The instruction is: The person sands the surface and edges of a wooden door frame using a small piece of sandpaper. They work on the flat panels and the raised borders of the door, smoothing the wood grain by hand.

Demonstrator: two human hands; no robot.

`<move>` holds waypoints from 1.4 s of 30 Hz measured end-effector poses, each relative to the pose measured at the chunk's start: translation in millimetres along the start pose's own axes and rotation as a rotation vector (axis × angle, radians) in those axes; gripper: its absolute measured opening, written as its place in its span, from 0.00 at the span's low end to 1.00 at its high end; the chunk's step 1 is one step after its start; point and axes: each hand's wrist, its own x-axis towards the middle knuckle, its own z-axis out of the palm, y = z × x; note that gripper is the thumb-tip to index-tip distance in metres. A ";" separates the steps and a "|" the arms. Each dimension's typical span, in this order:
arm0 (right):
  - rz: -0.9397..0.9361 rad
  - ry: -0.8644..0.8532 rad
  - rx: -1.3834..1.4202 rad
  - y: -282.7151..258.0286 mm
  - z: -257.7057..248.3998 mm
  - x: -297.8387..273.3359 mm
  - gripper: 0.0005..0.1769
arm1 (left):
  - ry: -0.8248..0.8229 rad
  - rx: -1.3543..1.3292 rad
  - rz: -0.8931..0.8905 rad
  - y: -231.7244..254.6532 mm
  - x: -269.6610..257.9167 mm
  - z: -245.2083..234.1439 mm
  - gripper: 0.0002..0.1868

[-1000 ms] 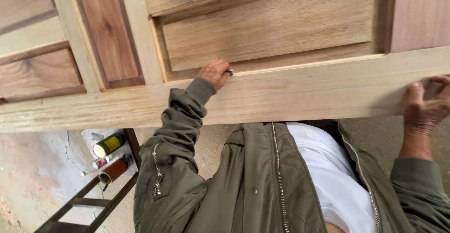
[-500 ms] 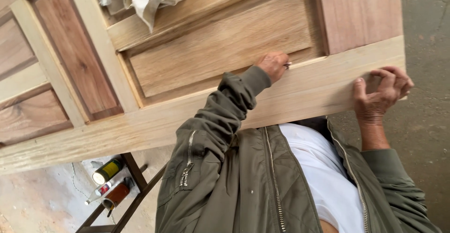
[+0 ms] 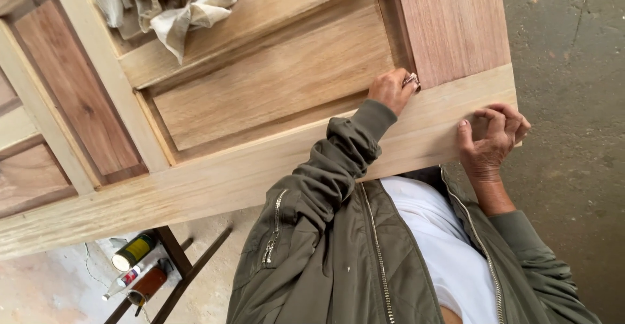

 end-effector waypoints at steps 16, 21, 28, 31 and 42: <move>-0.022 -0.026 0.031 2.4 -2.1 5.0 0.06 | -0.182 -0.114 -0.446 62.8 57.8 -87.5 0.07; -0.019 -0.039 0.024 6.1 -2.1 4.5 0.06 | 0.104 -0.100 -0.523 27.0 117.6 -86.0 0.11; -0.027 -0.050 0.011 7.6 -2.1 6.2 0.06 | 0.083 -0.031 -0.216 18.3 41.2 -35.3 0.07; -0.051 -0.047 0.013 9.3 -1.7 5.0 0.06 | -0.085 -0.049 -0.266 17.7 9.9 -30.4 0.03; -0.061 -0.053 0.010 11.4 -2.4 3.3 0.05 | 0.044 0.076 -0.192 26.9 14.5 -24.0 0.06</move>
